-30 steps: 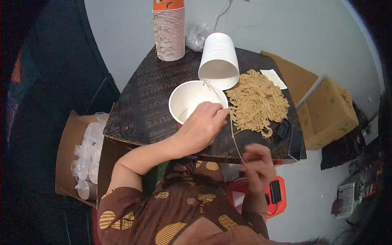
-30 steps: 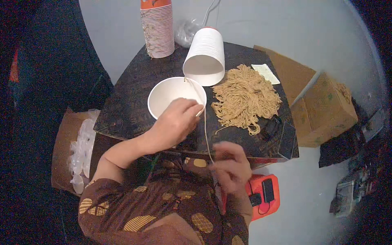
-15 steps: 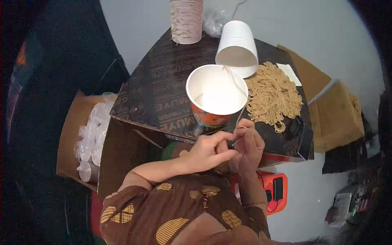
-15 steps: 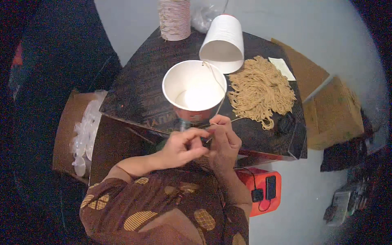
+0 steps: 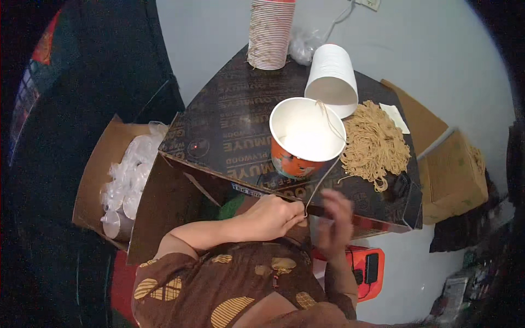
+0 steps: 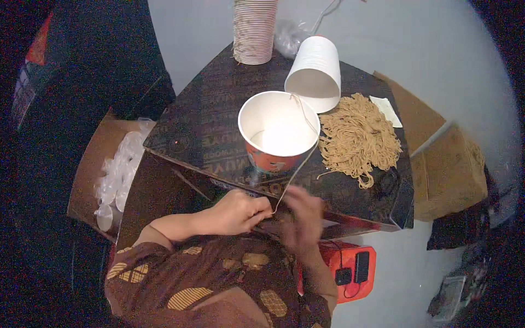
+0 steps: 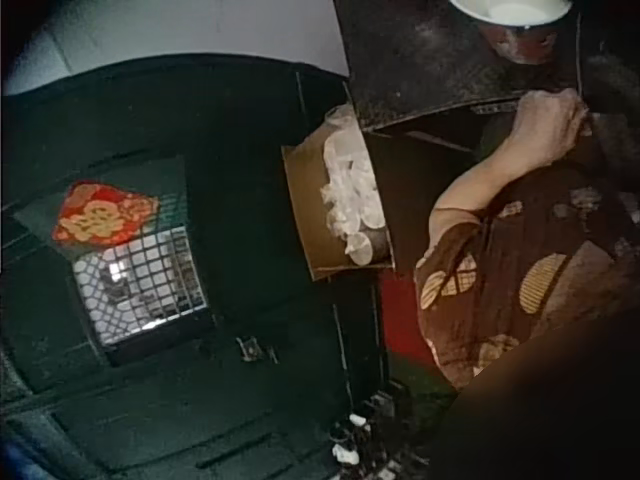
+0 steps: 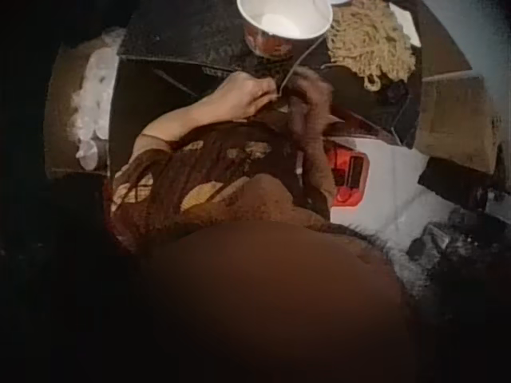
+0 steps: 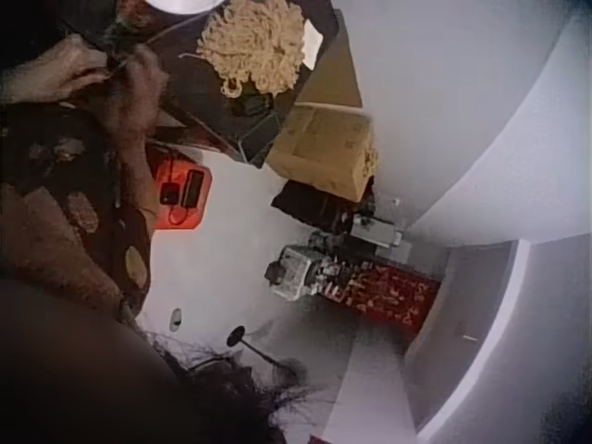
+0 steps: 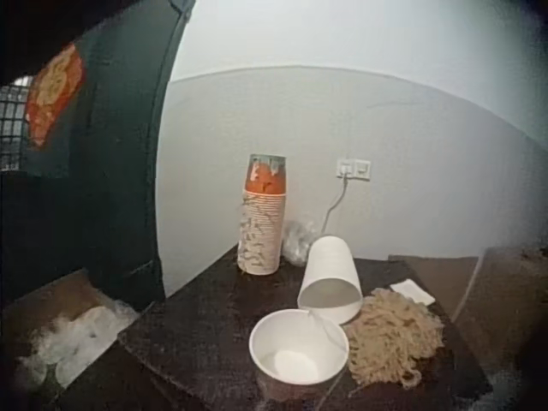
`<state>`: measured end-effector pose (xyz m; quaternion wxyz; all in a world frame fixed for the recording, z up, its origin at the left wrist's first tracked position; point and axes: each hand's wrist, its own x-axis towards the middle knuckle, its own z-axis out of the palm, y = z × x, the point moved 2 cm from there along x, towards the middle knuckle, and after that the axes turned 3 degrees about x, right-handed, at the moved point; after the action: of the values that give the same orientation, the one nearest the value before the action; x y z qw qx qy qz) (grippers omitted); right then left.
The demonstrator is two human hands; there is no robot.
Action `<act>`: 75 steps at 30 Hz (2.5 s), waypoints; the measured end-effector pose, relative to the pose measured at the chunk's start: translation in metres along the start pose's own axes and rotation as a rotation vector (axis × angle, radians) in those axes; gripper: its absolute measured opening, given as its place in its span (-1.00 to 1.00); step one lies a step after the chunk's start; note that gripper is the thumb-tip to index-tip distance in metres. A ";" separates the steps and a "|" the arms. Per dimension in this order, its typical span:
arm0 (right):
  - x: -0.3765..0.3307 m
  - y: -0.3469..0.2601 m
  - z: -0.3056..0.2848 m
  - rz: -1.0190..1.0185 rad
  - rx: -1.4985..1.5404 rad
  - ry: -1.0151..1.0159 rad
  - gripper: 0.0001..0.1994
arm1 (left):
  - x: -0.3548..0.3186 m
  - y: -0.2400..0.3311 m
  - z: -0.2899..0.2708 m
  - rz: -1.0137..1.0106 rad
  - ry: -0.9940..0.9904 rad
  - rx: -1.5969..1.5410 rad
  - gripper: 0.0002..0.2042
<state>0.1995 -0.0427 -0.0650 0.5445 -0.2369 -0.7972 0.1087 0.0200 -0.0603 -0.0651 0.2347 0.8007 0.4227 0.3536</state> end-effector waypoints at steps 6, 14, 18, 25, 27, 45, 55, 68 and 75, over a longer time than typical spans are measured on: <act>-0.007 0.001 0.006 0.084 0.020 -0.252 -0.81 | 0.004 0.006 -0.023 0.106 -0.035 0.158 -0.87; 0.009 -0.007 -0.014 0.112 -0.061 -0.036 -0.90 | 0.033 0.008 -0.088 0.326 0.292 0.540 -0.64; 0.018 -0.010 -0.016 0.197 -0.040 0.113 -0.92 | 0.046 -0.027 -0.089 0.297 0.322 0.603 -0.71; 0.024 0.003 0.004 0.042 -0.231 0.120 -0.86 | 0.037 -0.008 -0.069 0.290 0.338 0.458 -0.88; 0.027 0.006 0.010 -0.008 -0.203 0.114 -0.82 | 0.035 -0.005 -0.065 0.272 0.309 0.449 -0.87; 0.035 0.015 0.026 0.090 -0.189 0.040 -0.89 | 0.047 -0.003 -0.096 0.129 0.370 0.440 -0.93; 0.034 0.015 0.026 0.093 -0.207 0.031 -0.87 | 0.072 -0.004 -0.091 0.158 0.039 0.370 -0.79; 0.039 0.019 0.029 0.129 -0.227 -0.025 -0.86 | 0.081 -0.001 -0.090 0.144 -0.107 0.335 -0.79; 0.046 0.017 0.032 0.105 -0.241 -0.037 -0.87 | 0.085 -0.001 -0.085 0.172 -0.213 0.292 -0.79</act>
<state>0.1612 -0.0023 -0.0464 0.4907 -0.3399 -0.8010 0.0450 -0.0118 0.0186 0.0203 0.1282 0.8924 0.3723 0.2205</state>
